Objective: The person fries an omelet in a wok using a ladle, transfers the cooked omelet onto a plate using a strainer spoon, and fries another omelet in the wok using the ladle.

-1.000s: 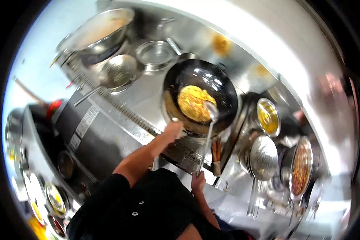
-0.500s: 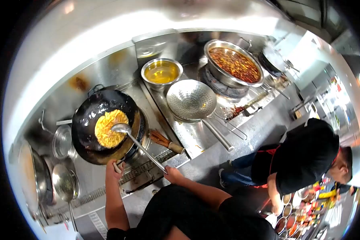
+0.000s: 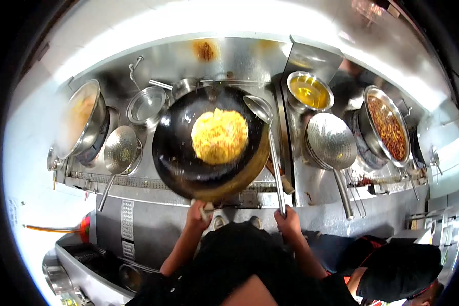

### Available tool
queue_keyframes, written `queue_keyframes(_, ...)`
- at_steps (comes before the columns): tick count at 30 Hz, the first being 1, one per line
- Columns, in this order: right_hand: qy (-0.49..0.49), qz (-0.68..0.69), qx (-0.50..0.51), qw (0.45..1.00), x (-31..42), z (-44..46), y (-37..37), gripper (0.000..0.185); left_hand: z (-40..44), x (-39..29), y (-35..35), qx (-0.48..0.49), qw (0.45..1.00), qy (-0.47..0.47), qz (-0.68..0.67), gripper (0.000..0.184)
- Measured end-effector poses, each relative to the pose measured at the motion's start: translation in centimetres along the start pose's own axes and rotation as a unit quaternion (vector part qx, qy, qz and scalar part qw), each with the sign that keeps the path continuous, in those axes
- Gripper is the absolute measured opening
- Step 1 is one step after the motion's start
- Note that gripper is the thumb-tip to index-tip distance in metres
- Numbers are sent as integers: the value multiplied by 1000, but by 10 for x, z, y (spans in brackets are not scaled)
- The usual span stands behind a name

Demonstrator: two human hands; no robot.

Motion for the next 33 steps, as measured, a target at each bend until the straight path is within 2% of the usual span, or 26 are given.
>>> queue_keyframes(1, -7, 27, 19, 999, -6, -3, 6, 30, -8, -21, 22, 53, 997, 18, 55, 18)
queue_keyframes(2, 58, 25, 0, 998, -8, -2, 10, 19, 8, -31, 41, -12, 947, 248, -204, 18)
queue_keyframes(3, 62, 33, 1, 998, 1, -2, 15, 18, 31, -40, 57, -79, 773, 450, -440, 18)
queue_keyframes(4, 67, 40, 8, 997, 11, -6, 20, 18, 48, -44, 66, -141, 498, 589, -621, 18)
queue_keyframes(6, 58, 69, 44, 995, 30, -5, 21, 16, 84, -48, 69, -80, 540, 492, -678, 18)
queue_keyframes(8, 60, 66, 62, 994, 35, 3, 16, 15, 115, -29, 16, -89, 633, 603, -477, 18)
queue_keyframes(10, 75, 44, 56, 995, 20, 10, -2, 13, 85, 9, -48, -49, 776, 485, -399, 20)
queue_keyframes(12, 34, 81, 60, 994, 30, 0, -5, 12, 76, -21, -48, -33, 811, 543, -214, 21)
queue_keyframes(13, 65, 86, 68, 992, 18, -1, -8, 12, 49, -20, -51, -33, 890, 417, -180, 19)
queue_keyframes(15, 88, 86, 80, 989, 13, 1, -3, 11, 10, -25, -49, -55, 849, 440, -289, 19)
queue_keyframes(16, 79, 82, 85, 990, 17, -3, 1, 11, 0, -35, -37, -72, 700, 565, -432, 19)
queue_keyframes(19, 90, 93, 77, 989, 5, 4, 10, 10, -17, -27, -2, -80, 499, 508, -698, 18)
queue_keyframes(21, 66, 113, 83, 988, 18, -3, 18, 10, 17, -41, 69, -58, 553, 536, -635, 13)
queue_keyframes(23, 56, 122, 76, 988, 45, -12, 25, 10, 51, -33, 71, -92, 556, 517, -645, 12)
queue_keyframes(25, 57, 133, 78, 986, 56, -12, 24, 9, 89, -45, 57, -104, 587, 499, -629, 12)
queue_keyframes(26, 62, 140, 84, 985, 56, -7, 24, 9, 106, -69, 56, -110, 621, 507, -588, 14)
queue_keyframes(28, 63, 160, 92, 981, 51, 3, 18, 9, 131, -97, 39, -18, 743, 573, -346, 19)
queue_keyframes(31, 19, 167, 78, 983, 50, 5, 13, 10, 108, -86, -15, -19, 751, 575, -324, 22)
queue_keyframes(33, 31, 137, 83, 987, 57, 2, 20, 10, 54, -71, -44, -69, 741, 455, -489, 21)
Point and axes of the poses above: each hand's wrist, its own z-axis towards the middle knuckle, its own y-axis out of the back of the hand, x = y × z, the point moved 1 cm from there along z, towards the middle knuckle, and after that the axes turned 3 degrees about -z, right-handed, at the moved point
